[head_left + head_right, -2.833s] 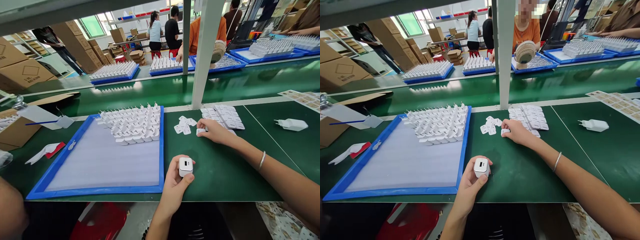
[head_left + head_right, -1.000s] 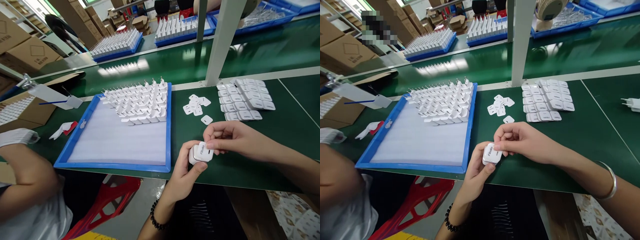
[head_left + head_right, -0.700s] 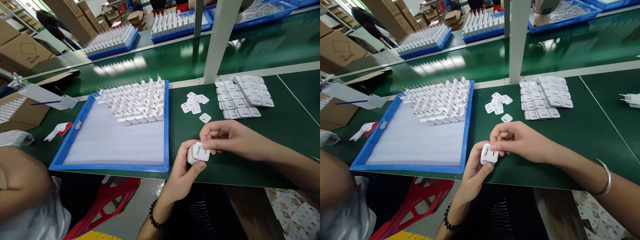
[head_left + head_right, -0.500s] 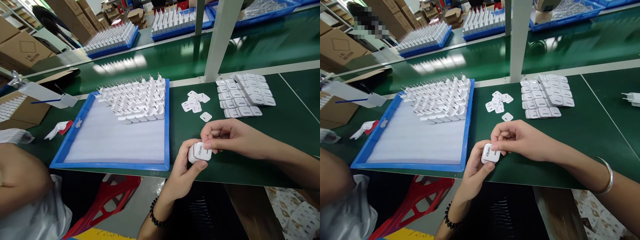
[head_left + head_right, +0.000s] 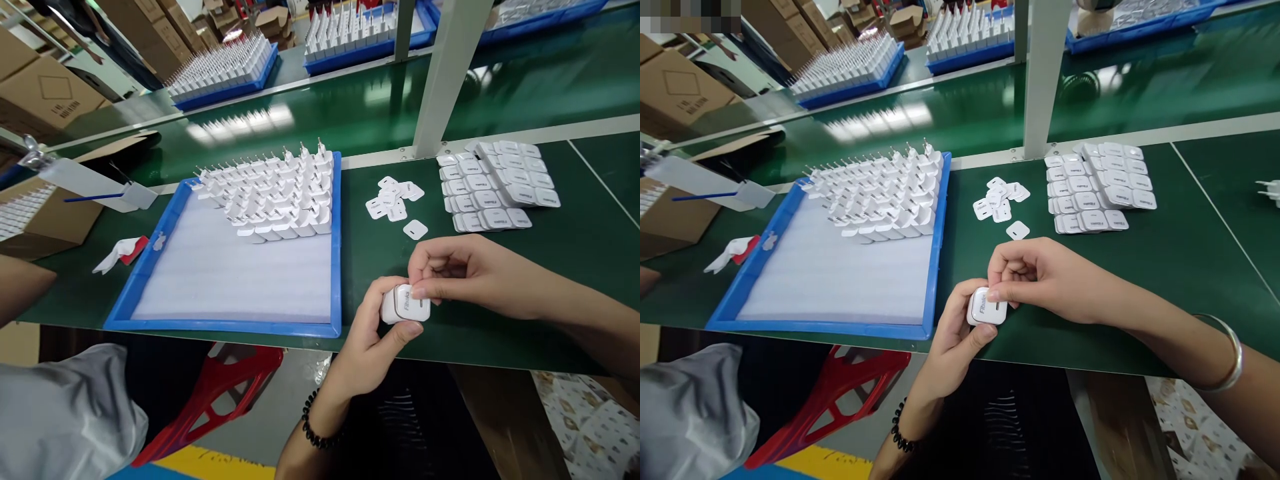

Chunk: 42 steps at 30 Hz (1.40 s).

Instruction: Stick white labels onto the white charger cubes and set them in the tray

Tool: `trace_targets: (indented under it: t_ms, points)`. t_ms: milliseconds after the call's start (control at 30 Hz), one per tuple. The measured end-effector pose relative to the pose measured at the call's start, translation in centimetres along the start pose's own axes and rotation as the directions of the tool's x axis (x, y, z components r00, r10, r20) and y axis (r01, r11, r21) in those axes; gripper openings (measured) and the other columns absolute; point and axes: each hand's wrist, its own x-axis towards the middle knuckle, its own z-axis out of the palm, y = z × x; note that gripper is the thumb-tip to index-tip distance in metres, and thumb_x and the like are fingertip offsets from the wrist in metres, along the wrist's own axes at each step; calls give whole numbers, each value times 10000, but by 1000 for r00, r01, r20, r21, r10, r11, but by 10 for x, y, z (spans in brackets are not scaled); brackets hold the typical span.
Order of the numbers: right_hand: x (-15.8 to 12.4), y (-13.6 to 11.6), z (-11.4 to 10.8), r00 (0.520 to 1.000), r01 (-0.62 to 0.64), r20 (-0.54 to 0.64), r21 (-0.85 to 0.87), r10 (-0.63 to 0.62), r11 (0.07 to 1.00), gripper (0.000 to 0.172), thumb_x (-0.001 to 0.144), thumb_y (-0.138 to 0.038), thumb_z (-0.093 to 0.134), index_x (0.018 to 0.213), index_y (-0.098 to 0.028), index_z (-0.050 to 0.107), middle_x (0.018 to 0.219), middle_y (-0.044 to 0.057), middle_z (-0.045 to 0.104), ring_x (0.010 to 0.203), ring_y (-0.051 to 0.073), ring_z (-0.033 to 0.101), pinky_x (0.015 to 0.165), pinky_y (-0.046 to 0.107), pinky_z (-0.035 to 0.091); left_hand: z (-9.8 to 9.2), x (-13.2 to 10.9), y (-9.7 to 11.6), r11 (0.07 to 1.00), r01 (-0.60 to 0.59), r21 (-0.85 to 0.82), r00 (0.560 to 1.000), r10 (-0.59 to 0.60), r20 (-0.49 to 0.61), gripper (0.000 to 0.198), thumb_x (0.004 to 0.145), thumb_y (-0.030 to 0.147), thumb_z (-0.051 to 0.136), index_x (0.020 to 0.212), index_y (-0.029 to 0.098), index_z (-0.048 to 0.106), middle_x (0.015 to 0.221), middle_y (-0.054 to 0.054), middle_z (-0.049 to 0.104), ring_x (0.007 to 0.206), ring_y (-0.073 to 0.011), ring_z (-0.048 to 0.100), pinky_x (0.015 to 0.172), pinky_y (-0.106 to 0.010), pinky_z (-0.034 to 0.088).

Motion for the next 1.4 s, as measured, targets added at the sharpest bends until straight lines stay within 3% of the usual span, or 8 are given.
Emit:
trace_targets:
  t_ms: [567, 1133, 1400]
  points:
    - [0, 4, 0, 1000, -24, -20, 30, 24, 999, 264, 772, -388, 871, 742, -196, 692, 699, 0, 698, 664, 128, 616, 611, 242, 450, 2, 3, 3, 998, -22, 52, 999, 20, 32, 318, 1010, 359, 619, 1296, 230, 563, 1185, -56, 611, 1033, -198, 571, 906, -294, 453]
    - [1, 4, 2, 999, -41, -9, -23, 41, 999, 309, 754, -449, 849, 718, -198, 673, 609, -10, 653, 581, 120, 568, 547, 247, 403, 1, 3, 4, 999, -5, 37, 995, 1, 102, 253, 1029, 338, 591, 1257, 244, 537, 1175, -44, 563, 1054, -185, 533, 928, -293, 425]
    - [0, 5, 2, 1000, 6, -20, -18, -7, 1000, 238, 786, -346, 836, 723, -192, 666, 595, -32, 633, 561, 98, 542, 531, 232, 364, 0, 3, 5, 998, 10, 68, 996, -16, 87, 289, 1020, 387, 595, 1252, 224, 539, 1141, -57, 566, 996, -189, 527, 892, -302, 438]
